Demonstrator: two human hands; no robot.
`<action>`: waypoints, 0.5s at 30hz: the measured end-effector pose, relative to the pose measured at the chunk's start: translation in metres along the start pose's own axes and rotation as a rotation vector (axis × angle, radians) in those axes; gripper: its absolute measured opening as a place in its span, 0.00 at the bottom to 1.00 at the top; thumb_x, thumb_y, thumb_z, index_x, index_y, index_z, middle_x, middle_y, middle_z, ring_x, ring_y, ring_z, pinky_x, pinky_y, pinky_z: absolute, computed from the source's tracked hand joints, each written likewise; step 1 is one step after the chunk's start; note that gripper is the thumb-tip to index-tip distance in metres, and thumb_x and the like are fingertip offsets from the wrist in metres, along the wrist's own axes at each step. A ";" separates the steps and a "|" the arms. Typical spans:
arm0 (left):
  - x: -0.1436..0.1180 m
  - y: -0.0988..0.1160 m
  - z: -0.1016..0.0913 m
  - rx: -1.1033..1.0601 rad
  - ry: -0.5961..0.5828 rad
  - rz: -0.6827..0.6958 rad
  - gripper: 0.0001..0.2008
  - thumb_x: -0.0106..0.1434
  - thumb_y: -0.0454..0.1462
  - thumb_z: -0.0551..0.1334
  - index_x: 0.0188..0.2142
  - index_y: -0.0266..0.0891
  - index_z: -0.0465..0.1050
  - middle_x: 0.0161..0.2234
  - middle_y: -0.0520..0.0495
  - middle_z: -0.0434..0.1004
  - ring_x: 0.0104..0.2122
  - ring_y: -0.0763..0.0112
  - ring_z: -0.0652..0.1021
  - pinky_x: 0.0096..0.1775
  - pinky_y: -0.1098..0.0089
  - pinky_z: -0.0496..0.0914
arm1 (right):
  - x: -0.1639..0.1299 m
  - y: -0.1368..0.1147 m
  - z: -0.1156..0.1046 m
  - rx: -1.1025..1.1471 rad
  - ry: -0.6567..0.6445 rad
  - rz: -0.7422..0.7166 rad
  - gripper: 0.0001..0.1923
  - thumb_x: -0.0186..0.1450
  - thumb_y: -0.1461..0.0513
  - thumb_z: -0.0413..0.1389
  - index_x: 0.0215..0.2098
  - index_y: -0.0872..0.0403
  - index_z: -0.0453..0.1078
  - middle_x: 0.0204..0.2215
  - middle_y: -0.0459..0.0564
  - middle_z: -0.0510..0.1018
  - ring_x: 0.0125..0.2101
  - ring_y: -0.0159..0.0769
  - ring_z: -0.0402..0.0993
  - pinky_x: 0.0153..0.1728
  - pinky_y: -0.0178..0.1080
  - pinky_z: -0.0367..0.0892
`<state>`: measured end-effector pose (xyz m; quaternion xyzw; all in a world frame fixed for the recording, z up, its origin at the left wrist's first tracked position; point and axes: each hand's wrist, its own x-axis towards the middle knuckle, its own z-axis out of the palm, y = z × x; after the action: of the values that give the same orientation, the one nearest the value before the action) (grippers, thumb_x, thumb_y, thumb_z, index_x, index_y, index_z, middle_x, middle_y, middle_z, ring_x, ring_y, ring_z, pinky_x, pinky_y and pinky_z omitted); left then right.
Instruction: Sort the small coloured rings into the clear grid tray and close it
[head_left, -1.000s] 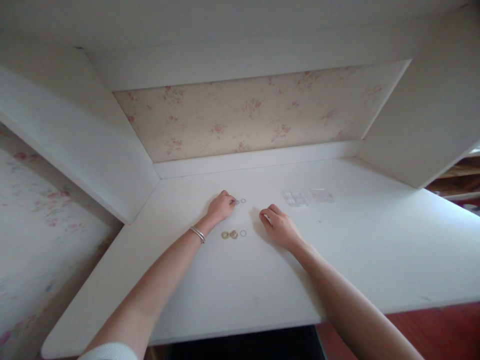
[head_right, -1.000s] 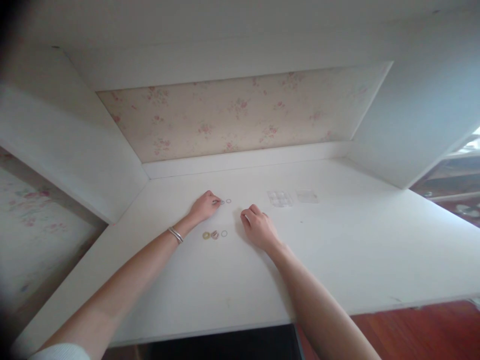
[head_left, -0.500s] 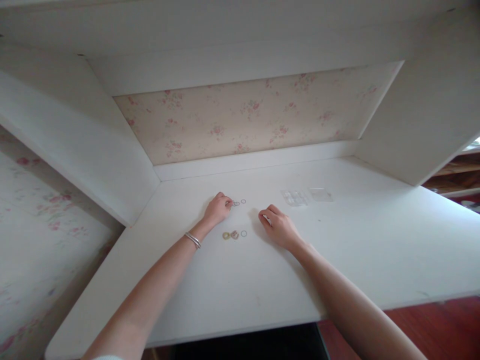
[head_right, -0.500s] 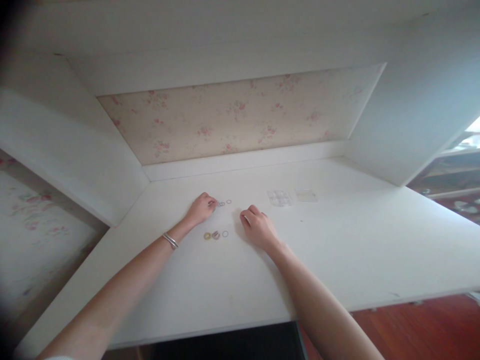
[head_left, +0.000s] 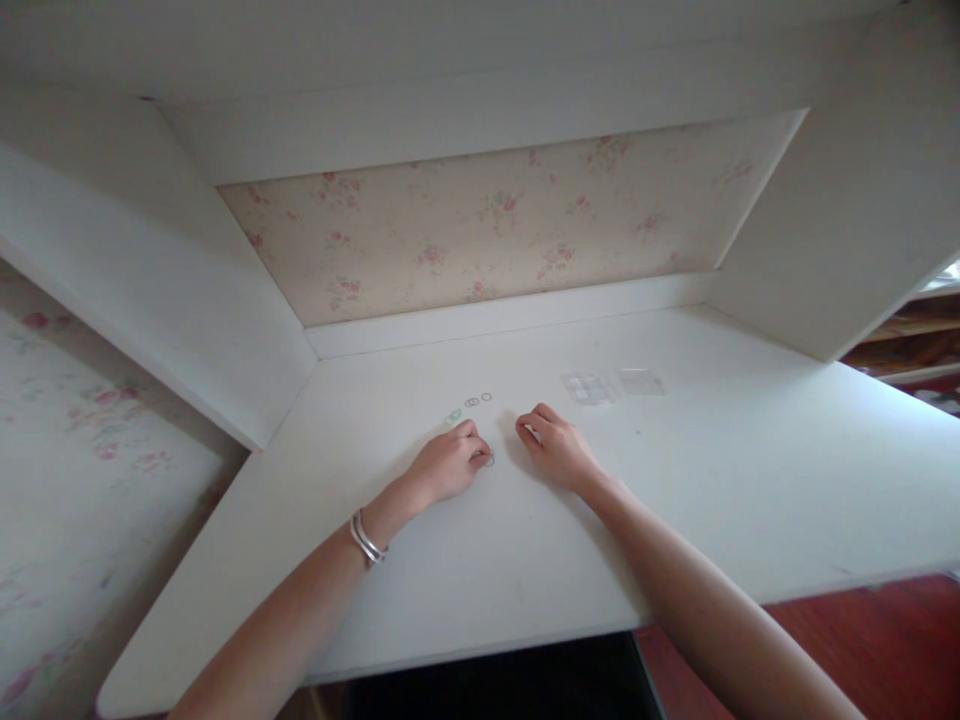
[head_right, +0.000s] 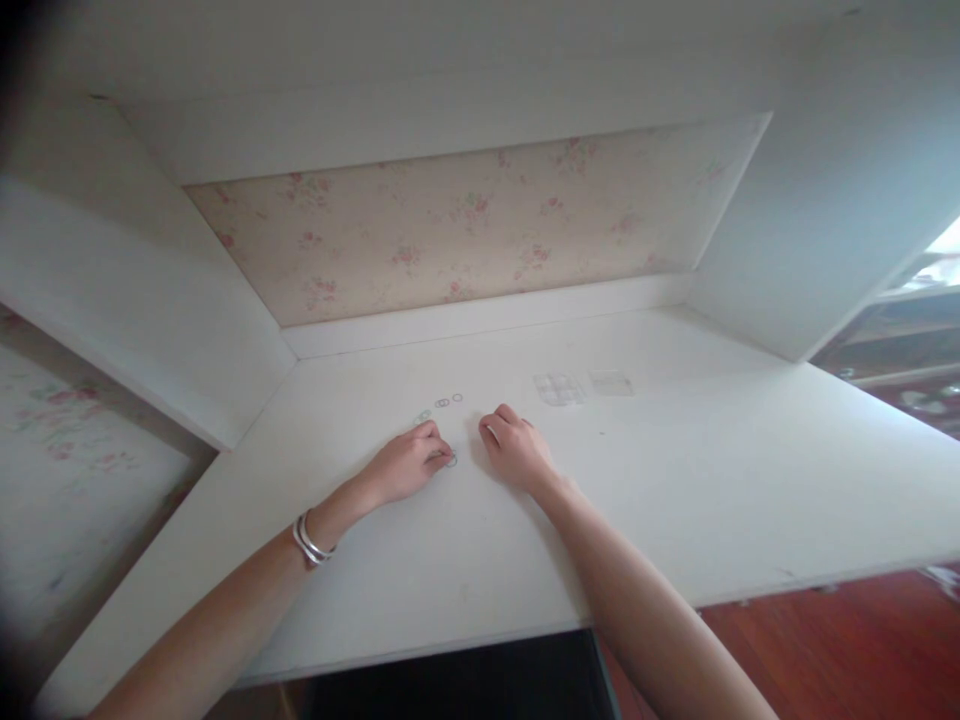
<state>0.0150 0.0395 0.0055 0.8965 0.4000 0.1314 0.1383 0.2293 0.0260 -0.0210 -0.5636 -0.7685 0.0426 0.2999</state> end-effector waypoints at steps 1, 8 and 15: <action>0.000 0.001 0.000 0.020 -0.013 0.000 0.12 0.64 0.40 0.54 0.38 0.42 0.76 0.37 0.47 0.70 0.35 0.71 0.74 0.41 0.70 0.66 | 0.000 0.000 0.000 0.000 -0.001 -0.001 0.10 0.68 0.61 0.46 0.38 0.51 0.69 0.35 0.48 0.70 0.31 0.30 0.69 0.33 0.32 0.60; 0.001 0.002 -0.004 0.074 -0.061 0.022 0.13 0.64 0.39 0.53 0.37 0.43 0.77 0.35 0.48 0.69 0.34 0.71 0.73 0.40 0.70 0.66 | 0.000 0.001 0.001 0.006 -0.010 0.005 0.10 0.68 0.61 0.45 0.39 0.51 0.68 0.36 0.48 0.70 0.30 0.30 0.69 0.33 0.32 0.59; 0.001 0.004 -0.003 0.020 -0.078 0.035 0.13 0.64 0.38 0.54 0.35 0.43 0.78 0.34 0.49 0.69 0.33 0.72 0.73 0.40 0.72 0.66 | 0.000 0.001 0.001 0.008 -0.019 0.002 0.10 0.68 0.61 0.45 0.39 0.51 0.69 0.36 0.48 0.70 0.31 0.30 0.69 0.33 0.32 0.59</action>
<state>0.0170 0.0385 0.0096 0.9090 0.3800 0.0949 0.1425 0.2298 0.0265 -0.0219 -0.5626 -0.7707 0.0510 0.2948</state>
